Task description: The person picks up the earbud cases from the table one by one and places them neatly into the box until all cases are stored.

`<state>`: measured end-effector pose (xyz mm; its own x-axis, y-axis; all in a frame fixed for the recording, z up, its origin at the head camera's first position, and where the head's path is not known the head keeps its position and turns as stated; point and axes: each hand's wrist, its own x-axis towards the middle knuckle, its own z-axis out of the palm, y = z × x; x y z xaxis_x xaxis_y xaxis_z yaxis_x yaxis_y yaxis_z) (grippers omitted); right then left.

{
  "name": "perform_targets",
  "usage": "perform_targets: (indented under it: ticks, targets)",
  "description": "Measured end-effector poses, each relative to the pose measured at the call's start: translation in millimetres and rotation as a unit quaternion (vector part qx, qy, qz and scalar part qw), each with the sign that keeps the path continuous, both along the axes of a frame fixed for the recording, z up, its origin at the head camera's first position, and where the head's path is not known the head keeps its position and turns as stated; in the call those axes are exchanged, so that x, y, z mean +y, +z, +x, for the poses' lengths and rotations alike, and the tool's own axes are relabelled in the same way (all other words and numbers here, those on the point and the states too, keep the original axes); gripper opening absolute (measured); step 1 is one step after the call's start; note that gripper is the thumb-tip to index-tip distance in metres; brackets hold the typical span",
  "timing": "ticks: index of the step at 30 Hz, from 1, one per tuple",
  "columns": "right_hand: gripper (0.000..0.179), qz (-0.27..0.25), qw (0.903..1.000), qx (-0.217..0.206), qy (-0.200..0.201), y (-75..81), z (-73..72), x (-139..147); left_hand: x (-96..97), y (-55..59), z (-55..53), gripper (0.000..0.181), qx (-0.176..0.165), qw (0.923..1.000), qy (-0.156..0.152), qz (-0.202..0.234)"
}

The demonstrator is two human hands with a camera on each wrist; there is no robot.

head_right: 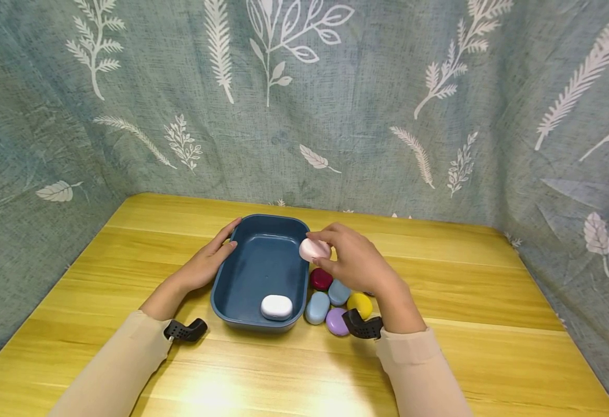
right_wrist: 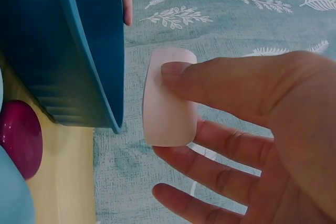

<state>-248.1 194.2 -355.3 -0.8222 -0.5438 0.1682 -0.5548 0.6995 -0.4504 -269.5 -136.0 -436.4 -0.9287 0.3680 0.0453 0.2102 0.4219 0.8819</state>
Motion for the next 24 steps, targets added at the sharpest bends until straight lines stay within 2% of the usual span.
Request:
perform_targets:
  ticks: [24]
  targets:
    - [0.037, 0.008, 0.9996, 0.018, 0.020, -7.6, -0.4, -15.6, 1.4, 1.9, 0.7, 0.052, -0.004, 1.0000, 0.004, -0.001]
